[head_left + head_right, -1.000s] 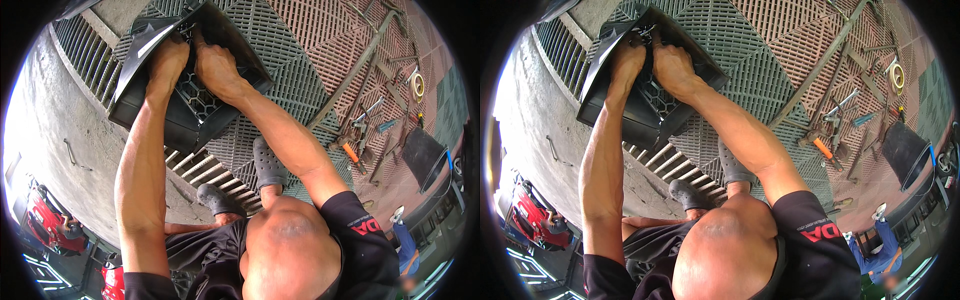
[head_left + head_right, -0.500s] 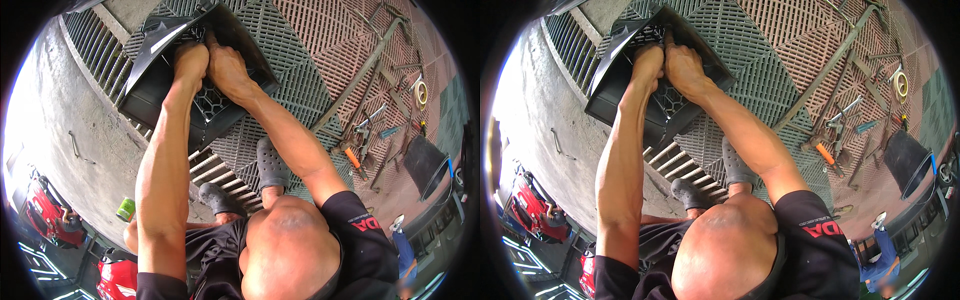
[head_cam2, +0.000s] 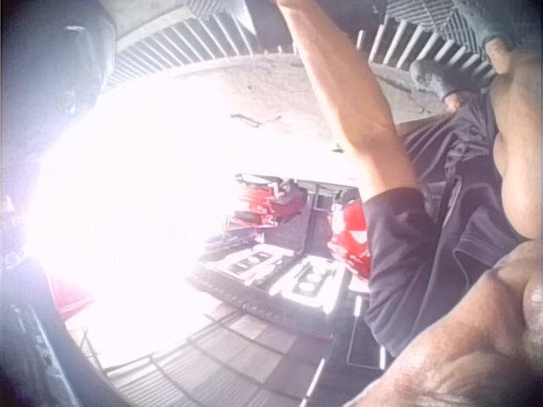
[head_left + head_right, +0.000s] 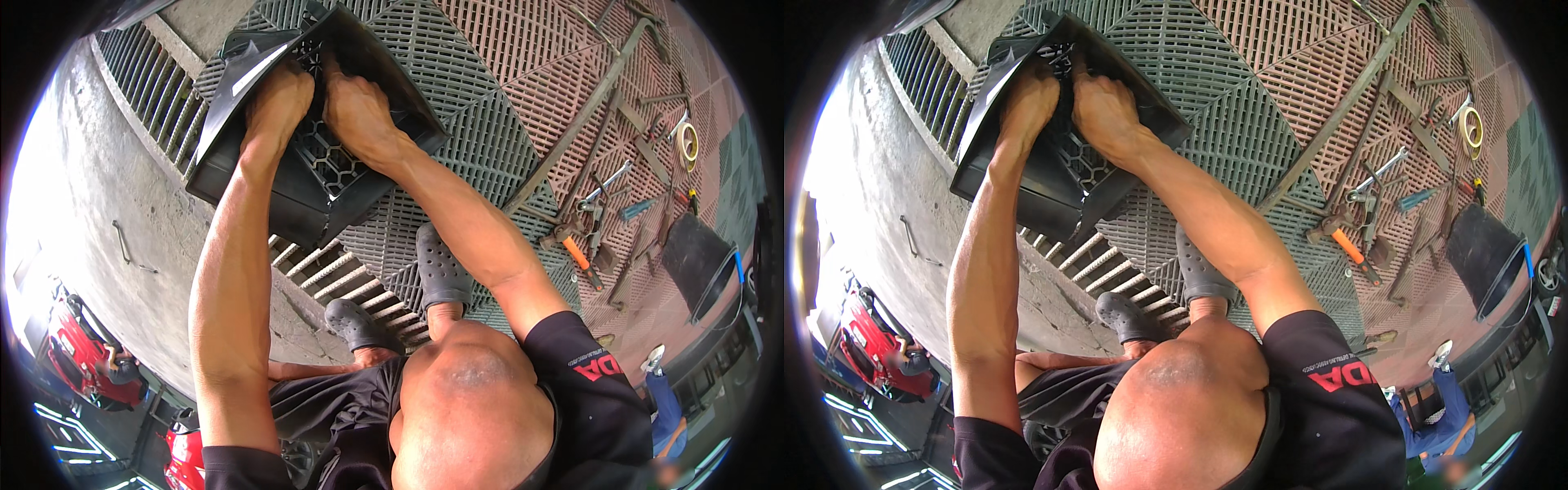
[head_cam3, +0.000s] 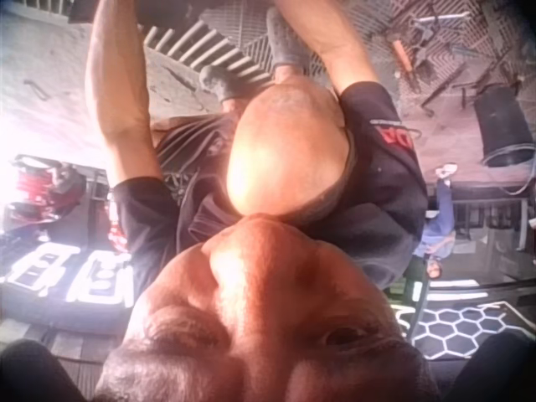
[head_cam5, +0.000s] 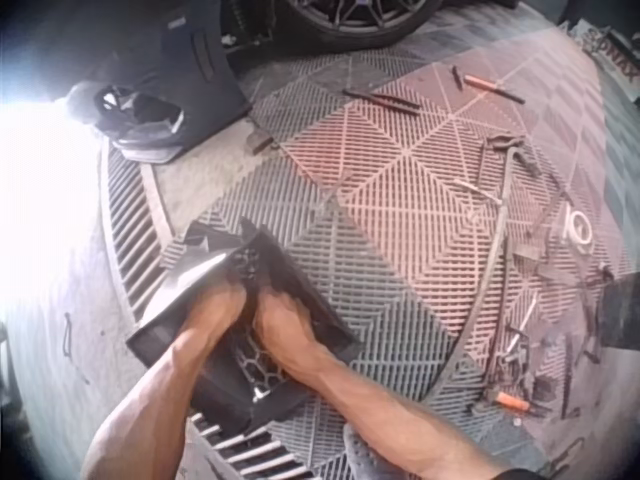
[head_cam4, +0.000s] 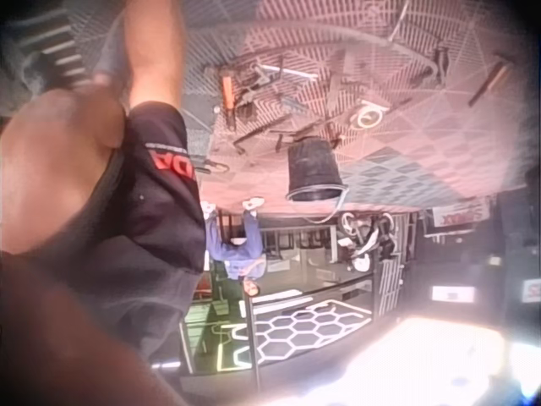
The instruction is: The person sits on the floor and assembles a black plastic component with a honeycomb pattern, inserting and tightening fasteners by hand. The person repeatedly adjusts the part and secures it with small metal fasteners.
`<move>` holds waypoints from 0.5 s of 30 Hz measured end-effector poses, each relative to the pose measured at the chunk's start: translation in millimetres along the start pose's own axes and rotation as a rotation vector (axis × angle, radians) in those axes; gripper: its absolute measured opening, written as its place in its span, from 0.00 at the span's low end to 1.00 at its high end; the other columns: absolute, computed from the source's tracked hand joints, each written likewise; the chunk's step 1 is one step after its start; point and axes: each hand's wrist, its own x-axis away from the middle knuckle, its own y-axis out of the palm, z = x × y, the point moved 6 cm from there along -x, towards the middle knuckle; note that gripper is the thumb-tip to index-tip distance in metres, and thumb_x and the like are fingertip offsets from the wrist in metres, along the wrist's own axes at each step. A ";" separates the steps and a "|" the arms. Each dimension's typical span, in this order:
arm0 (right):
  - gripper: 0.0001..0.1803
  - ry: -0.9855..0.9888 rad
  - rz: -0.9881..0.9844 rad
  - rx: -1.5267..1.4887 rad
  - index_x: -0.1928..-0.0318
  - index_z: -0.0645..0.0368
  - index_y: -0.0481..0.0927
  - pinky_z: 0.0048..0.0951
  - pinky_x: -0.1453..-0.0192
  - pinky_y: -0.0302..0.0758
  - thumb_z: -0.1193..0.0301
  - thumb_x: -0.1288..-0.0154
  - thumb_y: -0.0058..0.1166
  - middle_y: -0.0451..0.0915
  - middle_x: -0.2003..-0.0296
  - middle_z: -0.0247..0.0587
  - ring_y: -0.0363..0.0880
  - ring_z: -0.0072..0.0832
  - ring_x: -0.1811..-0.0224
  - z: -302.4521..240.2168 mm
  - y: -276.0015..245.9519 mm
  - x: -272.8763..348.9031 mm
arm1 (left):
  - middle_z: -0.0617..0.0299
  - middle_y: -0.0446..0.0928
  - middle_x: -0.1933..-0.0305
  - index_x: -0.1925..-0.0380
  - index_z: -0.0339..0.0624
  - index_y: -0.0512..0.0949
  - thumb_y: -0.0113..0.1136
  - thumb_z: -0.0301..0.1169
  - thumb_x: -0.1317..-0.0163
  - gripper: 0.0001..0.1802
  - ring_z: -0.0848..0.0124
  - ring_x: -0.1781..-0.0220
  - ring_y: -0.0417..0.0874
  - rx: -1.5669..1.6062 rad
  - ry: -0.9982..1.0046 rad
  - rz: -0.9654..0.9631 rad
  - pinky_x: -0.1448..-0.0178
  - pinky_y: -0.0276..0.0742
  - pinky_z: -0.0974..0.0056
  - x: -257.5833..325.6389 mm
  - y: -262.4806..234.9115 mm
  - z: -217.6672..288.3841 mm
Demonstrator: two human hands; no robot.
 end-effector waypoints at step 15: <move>0.41 0.039 0.027 0.084 0.25 0.72 0.60 0.58 0.53 0.83 0.80 0.42 0.51 0.85 0.67 0.67 0.86 0.63 0.63 4.4 5.6 -6.7 | 0.37 0.84 0.61 0.60 0.36 0.83 0.53 0.30 0.38 0.13 0.37 0.57 0.85 0.128 0.042 0.199 0.54 0.80 0.42 -8.4 2.6 -3.8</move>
